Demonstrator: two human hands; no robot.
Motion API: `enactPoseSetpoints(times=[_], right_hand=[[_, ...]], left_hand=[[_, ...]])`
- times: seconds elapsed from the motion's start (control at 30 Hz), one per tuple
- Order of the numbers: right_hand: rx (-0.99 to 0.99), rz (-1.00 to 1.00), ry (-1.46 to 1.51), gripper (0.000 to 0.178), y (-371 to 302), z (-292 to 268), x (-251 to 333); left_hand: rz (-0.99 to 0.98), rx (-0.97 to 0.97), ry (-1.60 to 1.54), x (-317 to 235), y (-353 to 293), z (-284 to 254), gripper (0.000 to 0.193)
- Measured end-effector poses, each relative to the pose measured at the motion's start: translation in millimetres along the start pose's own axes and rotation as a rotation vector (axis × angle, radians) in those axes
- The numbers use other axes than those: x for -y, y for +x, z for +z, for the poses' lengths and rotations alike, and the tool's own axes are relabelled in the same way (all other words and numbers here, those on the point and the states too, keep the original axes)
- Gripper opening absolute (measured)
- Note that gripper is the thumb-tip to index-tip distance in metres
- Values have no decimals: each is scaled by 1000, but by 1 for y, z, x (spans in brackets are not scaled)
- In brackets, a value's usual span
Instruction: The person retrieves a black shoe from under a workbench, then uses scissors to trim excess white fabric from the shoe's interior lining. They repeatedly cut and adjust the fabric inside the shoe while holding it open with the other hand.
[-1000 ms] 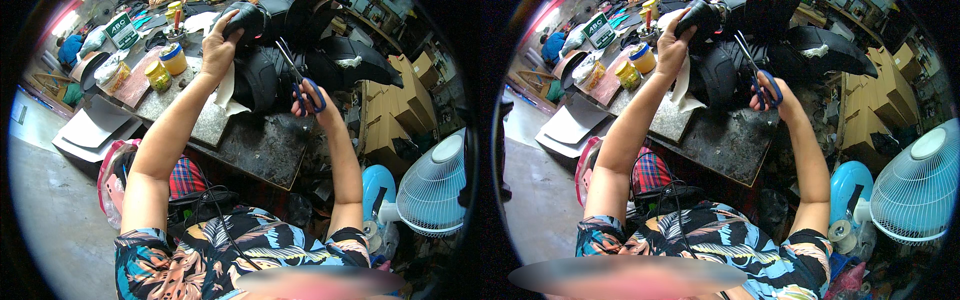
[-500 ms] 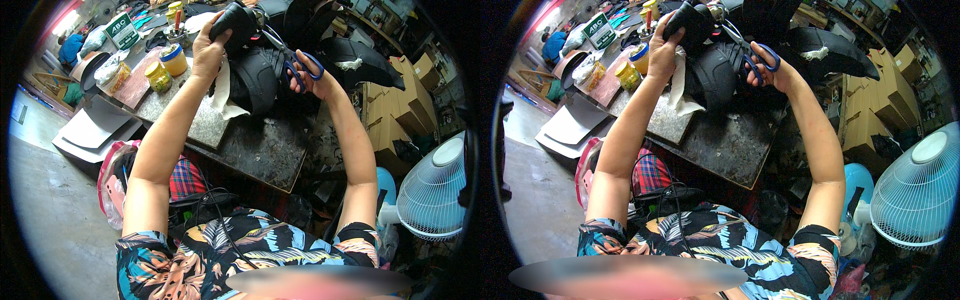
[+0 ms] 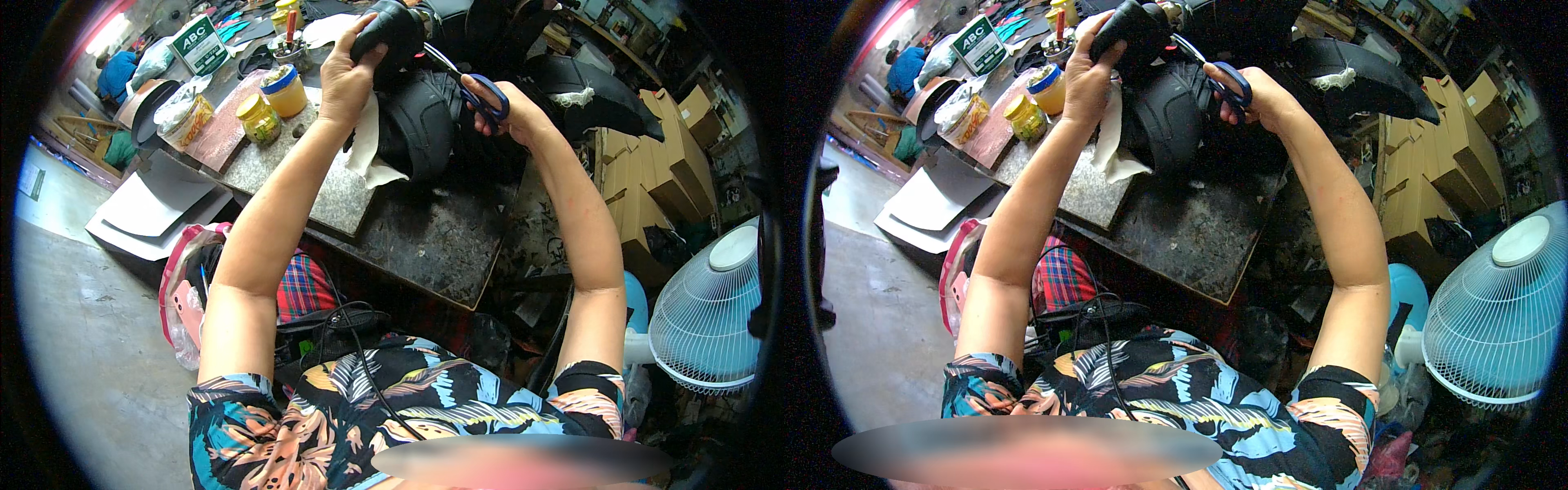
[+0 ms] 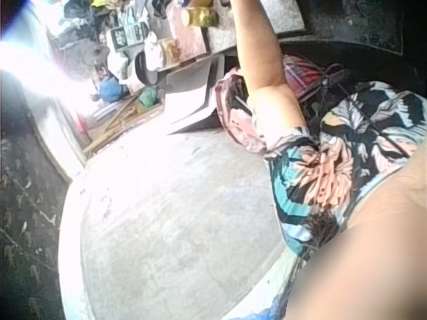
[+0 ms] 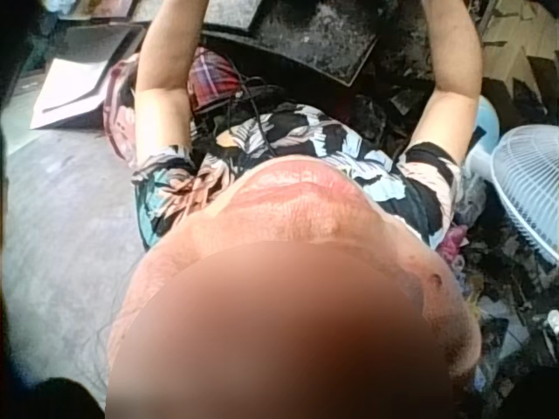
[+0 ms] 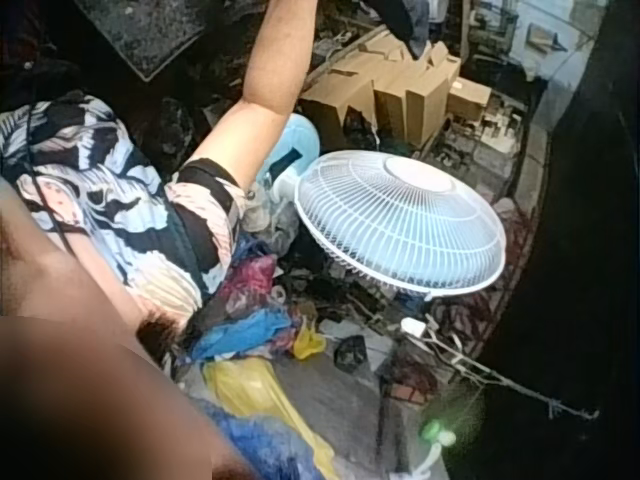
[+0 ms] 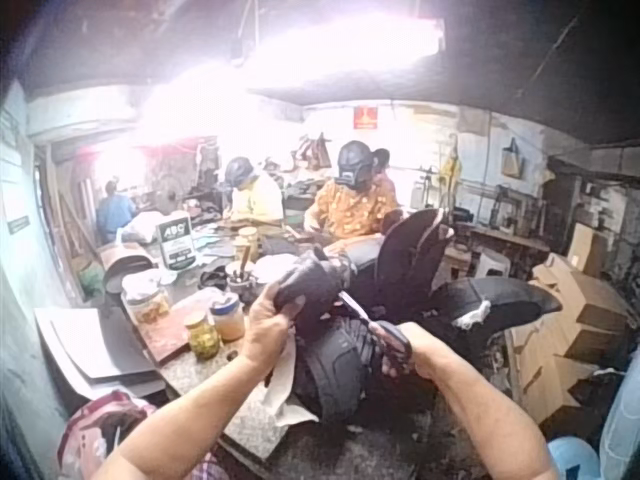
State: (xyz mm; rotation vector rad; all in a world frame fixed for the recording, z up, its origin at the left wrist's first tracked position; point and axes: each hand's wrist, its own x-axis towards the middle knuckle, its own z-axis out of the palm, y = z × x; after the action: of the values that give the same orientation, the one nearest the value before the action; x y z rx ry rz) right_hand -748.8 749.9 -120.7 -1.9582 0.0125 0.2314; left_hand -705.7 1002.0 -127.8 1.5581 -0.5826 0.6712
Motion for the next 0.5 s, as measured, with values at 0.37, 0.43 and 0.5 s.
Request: enactPoseSetpoints(times=[0.37, 0.43, 0.5], right_hand=[[84, -62, -196, 51, -2, -51, -21], [-144, -278, -255, 44, -4, -56, -36], [-526, -547, -307, 42, -7, -49, -50]], left_hand=[[10, 62, 239, -1, -8, -2, 50], [-6, 70, 247, -4, -9, -2, 50], [-10, 65, 241, -8, -9, -1, 49]])
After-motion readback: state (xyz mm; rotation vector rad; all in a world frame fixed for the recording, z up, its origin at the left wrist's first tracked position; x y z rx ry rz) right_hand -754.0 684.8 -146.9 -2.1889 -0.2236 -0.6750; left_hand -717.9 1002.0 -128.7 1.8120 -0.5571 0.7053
